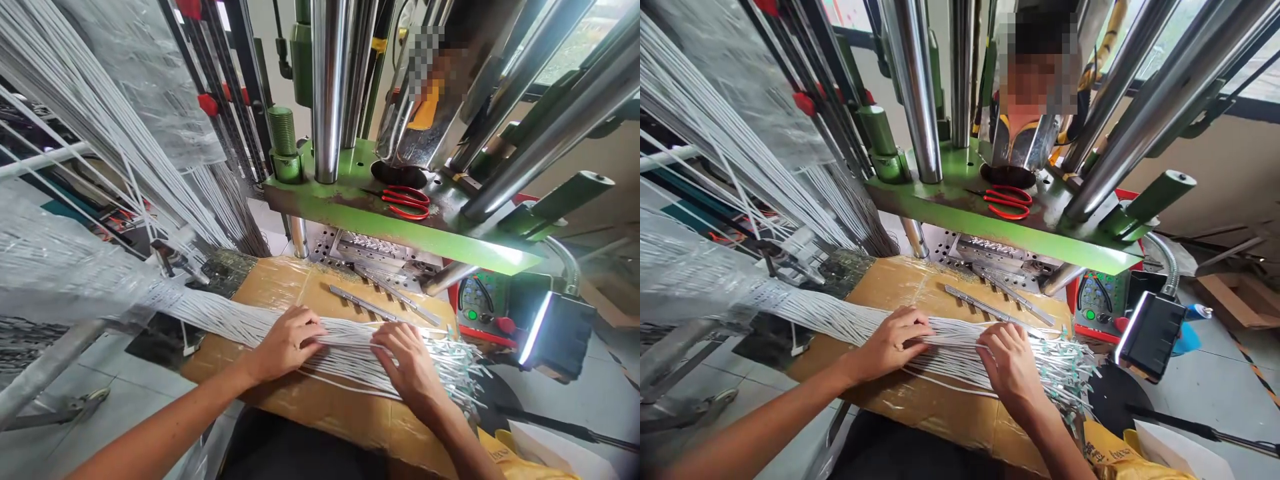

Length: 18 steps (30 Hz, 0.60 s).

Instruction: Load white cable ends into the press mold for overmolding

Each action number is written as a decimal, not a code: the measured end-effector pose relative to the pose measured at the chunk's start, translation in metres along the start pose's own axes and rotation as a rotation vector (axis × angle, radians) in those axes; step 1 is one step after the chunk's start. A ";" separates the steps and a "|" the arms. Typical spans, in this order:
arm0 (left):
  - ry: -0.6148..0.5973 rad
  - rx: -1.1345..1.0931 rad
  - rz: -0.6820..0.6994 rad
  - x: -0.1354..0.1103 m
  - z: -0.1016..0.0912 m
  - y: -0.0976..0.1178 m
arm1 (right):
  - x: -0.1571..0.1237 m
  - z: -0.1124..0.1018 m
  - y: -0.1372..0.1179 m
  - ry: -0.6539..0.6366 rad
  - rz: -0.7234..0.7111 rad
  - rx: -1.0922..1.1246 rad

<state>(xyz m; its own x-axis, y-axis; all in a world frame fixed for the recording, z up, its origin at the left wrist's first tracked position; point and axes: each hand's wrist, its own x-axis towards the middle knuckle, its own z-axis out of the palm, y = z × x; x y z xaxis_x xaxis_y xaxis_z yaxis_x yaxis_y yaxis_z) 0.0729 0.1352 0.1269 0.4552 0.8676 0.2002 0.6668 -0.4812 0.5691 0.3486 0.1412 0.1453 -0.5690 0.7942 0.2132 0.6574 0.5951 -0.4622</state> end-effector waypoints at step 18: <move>-0.287 -0.739 -0.425 0.012 -0.048 0.022 | 0.033 -0.045 -0.023 -0.314 0.190 -0.015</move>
<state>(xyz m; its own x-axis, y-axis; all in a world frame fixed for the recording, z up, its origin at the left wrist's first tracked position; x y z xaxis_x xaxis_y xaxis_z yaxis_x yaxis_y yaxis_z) 0.0647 0.1414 0.1797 0.4531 0.8413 -0.2947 0.3079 0.1626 0.9374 0.3371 0.1588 0.2016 -0.5585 0.8157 -0.1511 0.7719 0.4442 -0.4549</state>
